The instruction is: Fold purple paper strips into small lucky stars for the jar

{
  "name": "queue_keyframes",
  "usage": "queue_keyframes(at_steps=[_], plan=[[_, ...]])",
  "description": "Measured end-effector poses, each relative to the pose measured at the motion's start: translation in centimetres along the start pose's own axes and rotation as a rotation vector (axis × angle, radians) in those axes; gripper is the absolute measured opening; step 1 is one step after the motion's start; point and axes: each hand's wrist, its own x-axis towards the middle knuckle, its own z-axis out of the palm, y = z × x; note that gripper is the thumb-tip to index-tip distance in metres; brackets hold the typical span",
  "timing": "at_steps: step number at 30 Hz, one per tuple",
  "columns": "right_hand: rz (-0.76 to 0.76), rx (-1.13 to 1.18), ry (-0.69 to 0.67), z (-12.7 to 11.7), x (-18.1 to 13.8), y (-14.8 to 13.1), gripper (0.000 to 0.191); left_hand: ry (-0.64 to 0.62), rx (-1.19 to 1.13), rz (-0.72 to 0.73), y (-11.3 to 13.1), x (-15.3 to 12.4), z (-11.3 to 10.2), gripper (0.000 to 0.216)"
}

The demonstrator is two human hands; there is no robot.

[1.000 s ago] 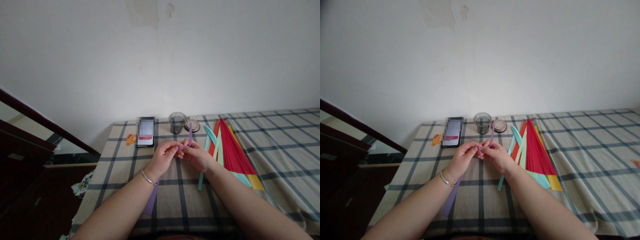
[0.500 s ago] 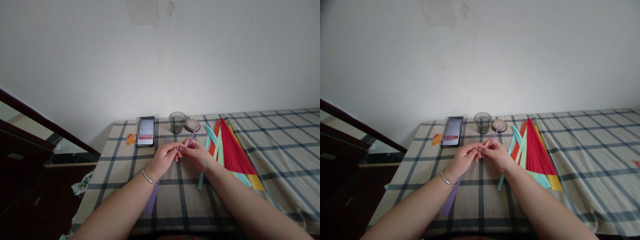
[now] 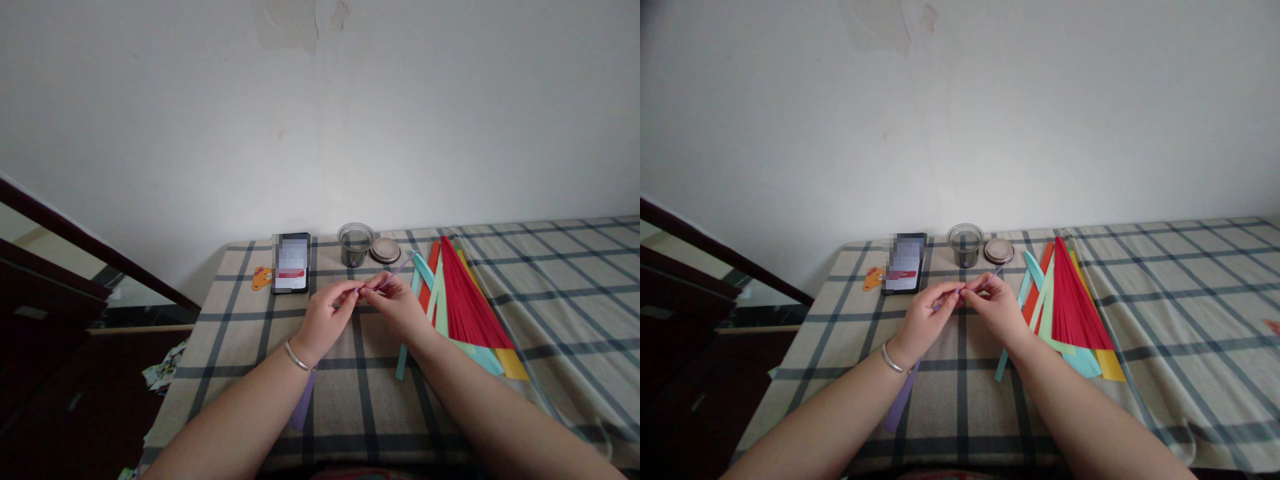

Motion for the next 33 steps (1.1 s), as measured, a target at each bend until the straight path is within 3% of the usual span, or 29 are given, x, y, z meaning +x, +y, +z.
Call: queue_keyframes(at_steps=[14,33], plan=[[-0.016,-0.047,0.028,0.05,0.04,0.18,0.021,0.03,-0.354,-0.19,-0.13,0.33,0.32,0.021],[0.029,0.115,0.039,0.27,0.13,0.25,0.024,-0.003,-0.374,-0.251,0.59,0.48,0.12,0.025]])
